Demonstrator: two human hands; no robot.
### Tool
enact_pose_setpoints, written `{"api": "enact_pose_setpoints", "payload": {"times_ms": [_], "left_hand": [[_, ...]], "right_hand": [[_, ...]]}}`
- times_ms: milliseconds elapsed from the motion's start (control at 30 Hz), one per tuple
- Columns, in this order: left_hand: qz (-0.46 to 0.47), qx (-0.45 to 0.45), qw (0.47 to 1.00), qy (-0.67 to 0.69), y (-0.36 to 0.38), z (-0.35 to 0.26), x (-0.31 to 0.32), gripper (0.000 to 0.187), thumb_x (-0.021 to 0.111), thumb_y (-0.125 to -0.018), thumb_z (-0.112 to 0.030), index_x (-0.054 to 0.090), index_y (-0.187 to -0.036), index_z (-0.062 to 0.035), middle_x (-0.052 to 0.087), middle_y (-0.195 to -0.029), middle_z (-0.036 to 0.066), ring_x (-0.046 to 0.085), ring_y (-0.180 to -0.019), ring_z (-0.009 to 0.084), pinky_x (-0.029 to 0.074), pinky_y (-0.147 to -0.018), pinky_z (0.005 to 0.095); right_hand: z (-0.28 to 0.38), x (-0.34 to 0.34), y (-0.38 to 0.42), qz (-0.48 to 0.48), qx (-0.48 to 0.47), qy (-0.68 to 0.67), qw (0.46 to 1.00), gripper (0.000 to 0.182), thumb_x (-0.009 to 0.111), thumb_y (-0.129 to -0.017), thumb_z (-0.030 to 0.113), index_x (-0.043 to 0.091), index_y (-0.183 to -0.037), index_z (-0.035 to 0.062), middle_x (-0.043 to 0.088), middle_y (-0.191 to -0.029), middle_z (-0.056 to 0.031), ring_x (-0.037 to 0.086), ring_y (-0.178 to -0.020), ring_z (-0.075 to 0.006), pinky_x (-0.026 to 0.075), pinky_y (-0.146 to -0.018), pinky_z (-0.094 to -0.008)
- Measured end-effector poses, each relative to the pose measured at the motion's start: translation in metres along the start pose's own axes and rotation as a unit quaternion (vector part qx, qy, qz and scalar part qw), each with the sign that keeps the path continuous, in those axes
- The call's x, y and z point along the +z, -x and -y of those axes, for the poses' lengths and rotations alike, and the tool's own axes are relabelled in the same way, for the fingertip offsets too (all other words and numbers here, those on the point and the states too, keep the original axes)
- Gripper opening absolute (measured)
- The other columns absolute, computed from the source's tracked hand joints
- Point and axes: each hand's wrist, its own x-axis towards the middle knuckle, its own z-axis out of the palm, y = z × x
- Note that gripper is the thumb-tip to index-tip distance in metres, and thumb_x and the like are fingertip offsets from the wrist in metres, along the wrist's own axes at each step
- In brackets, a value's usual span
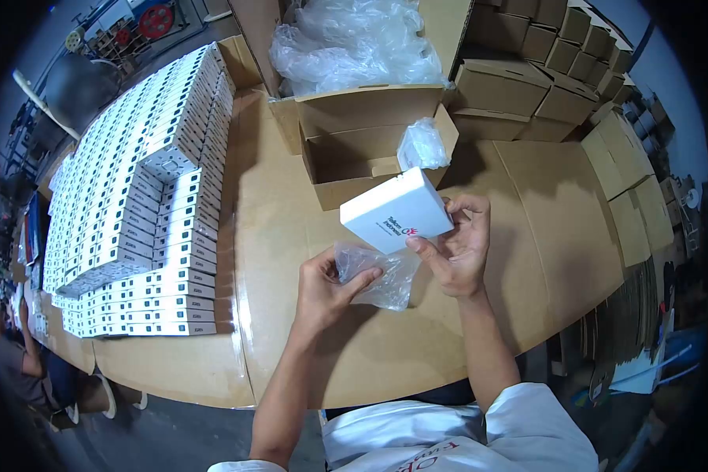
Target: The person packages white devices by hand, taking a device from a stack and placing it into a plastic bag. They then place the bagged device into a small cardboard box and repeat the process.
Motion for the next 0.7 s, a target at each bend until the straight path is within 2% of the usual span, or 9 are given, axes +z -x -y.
{"api": "enact_pose_setpoints", "payload": {"times_ms": [200,400,500,633,700], "left_hand": [[-0.003,-0.017,1.000,0.005,0.000,-0.004,0.002,0.035,0.085,-0.079,-0.004,0.069,-0.109,0.0050,0.074,-0.098,0.010,0.070,-0.089,0.0144,0.057,-0.081,0.0296],[-0.007,0.006,1.000,0.019,0.000,-0.003,0.002,0.038,0.086,-0.077,-0.004,0.069,-0.111,0.0040,0.074,-0.100,0.010,0.070,-0.090,0.0147,0.057,-0.083,0.0301],[-0.007,0.004,1.000,0.025,-0.001,-0.002,0.001,0.040,0.086,-0.077,-0.004,0.069,-0.112,0.0044,0.074,-0.101,0.011,0.070,-0.092,0.0151,0.057,-0.083,0.0303],[-0.009,0.000,1.000,0.014,-0.001,-0.001,0.000,0.043,0.086,-0.077,-0.003,0.068,-0.115,0.0047,0.073,-0.104,0.011,0.069,-0.094,0.0155,0.057,-0.086,0.0302],[-0.007,0.002,1.000,0.013,-0.001,-0.002,0.001,0.045,0.086,-0.076,-0.002,0.067,-0.116,0.0044,0.073,-0.106,0.012,0.070,-0.095,0.0156,0.057,-0.087,0.0302]], "right_hand": [[0.001,-0.003,0.001,0.023,-0.006,0.076,0.997,0.057,0.076,-0.079,-0.012,0.042,-0.121,0.0044,0.051,-0.112,-0.0073,0.056,-0.103,-0.0139,0.049,-0.093,-0.0308],[0.005,-0.009,-0.001,0.057,0.040,0.054,0.996,0.056,0.076,-0.079,-0.007,0.042,-0.121,0.0041,0.049,-0.112,-0.0075,0.053,-0.106,-0.0144,0.044,-0.094,-0.0310],[0.001,-0.013,-0.001,0.057,0.005,0.105,0.993,0.055,0.073,-0.078,-0.007,0.041,-0.122,0.0038,0.048,-0.111,-0.0078,0.051,-0.105,-0.0147,0.043,-0.094,-0.0315],[0.001,-0.021,-0.002,0.032,0.044,0.042,0.998,0.051,0.067,-0.078,-0.006,0.041,-0.121,0.0036,0.047,-0.109,-0.0076,0.050,-0.104,-0.0150,0.042,-0.095,-0.0316],[0.000,-0.023,-0.002,0.044,0.030,0.046,0.998,0.052,0.066,-0.079,-0.006,0.041,-0.123,0.0034,0.047,-0.110,-0.0077,0.050,-0.103,-0.0153,0.042,-0.094,-0.0315]]}}
